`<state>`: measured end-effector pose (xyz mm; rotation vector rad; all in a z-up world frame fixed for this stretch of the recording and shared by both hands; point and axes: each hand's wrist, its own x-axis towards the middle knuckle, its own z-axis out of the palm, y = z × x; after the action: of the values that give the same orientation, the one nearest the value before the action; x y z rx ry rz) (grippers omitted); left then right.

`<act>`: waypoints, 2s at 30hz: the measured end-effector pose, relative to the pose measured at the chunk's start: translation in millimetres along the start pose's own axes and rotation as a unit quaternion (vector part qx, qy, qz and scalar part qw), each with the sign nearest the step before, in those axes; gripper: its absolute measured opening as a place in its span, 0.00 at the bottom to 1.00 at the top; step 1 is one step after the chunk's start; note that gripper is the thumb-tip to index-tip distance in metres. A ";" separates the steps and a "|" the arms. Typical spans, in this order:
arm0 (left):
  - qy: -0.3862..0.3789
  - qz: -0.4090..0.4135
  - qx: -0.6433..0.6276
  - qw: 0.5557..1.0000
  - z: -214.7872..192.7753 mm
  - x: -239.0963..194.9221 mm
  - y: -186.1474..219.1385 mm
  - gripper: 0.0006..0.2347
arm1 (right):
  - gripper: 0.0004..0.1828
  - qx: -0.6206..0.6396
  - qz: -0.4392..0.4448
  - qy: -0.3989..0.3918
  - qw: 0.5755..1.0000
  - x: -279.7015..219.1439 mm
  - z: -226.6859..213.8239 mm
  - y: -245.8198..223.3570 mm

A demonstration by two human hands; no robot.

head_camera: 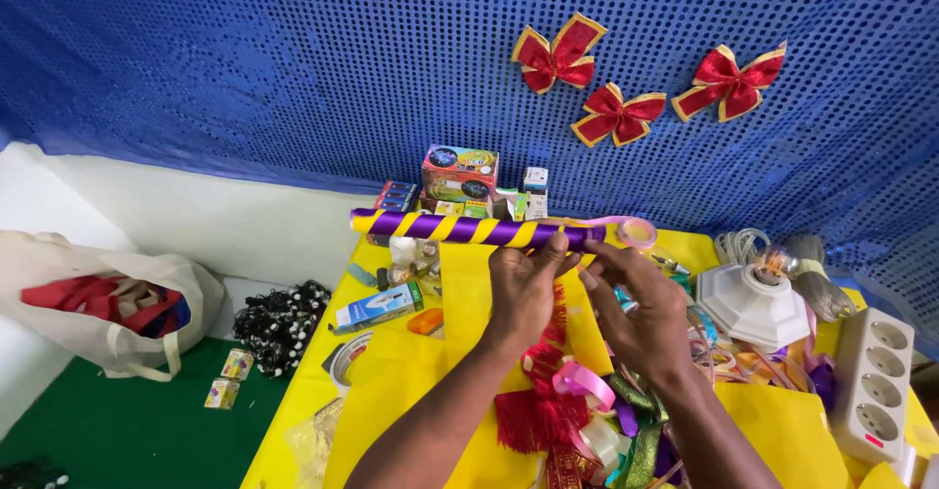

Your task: The person wraps a purple ribbon around a yellow and purple striped cylindrical object, securing it with clear tape. They then handle a roll of clear tape and a yellow cloth on the table.

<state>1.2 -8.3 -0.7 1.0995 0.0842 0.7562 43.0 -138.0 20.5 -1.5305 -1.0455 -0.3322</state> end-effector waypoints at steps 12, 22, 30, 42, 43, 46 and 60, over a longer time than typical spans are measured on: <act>-0.015 -0.013 0.022 1.000 -0.9 -5.7 -1.6 0.11 | 0.14 -0.088 -0.040 0.046 0.994 3.5 -8.7 8.3; -0.038 0.047 0.067 0.996 0.2 -7.7 1.2 0.10 | 0.08 -0.160 -0.105 0.077 0.978 3.0 -8.6 10.9; -0.044 0.086 0.092 0.991 -4.7 -5.7 -6.1 0.08 | 0.07 -0.174 -0.148 0.097 0.969 3.9 -5.7 13.8; -0.049 0.132 0.121 0.983 -0.3 -11.8 17.0 0.06 | 0.07 -0.330 -0.254 0.076 0.906 3.6 -7.3 13.7; -0.050 0.132 0.121 0.983 1.1 -11.9 18.7 0.06 | 0.07 -0.331 -0.254 0.076 0.906 3.0 -7.4 15.4; -0.049 0.143 0.137 0.979 3.4 -12.2 22.4 0.05 | 0.07 -0.345 -0.264 0.079 0.897 2.4 -7.9 20.6; -0.073 0.160 0.110 0.978 -2.0 -8.3 21.1 0.04 | 0.07 -0.178 -0.158 0.067 0.969 1.7 -11.6 31.9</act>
<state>-16.7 -6.7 13.3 1.3974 -0.1397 0.9662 72.0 -144.7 4.2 -1.6266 -1.1658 -0.8742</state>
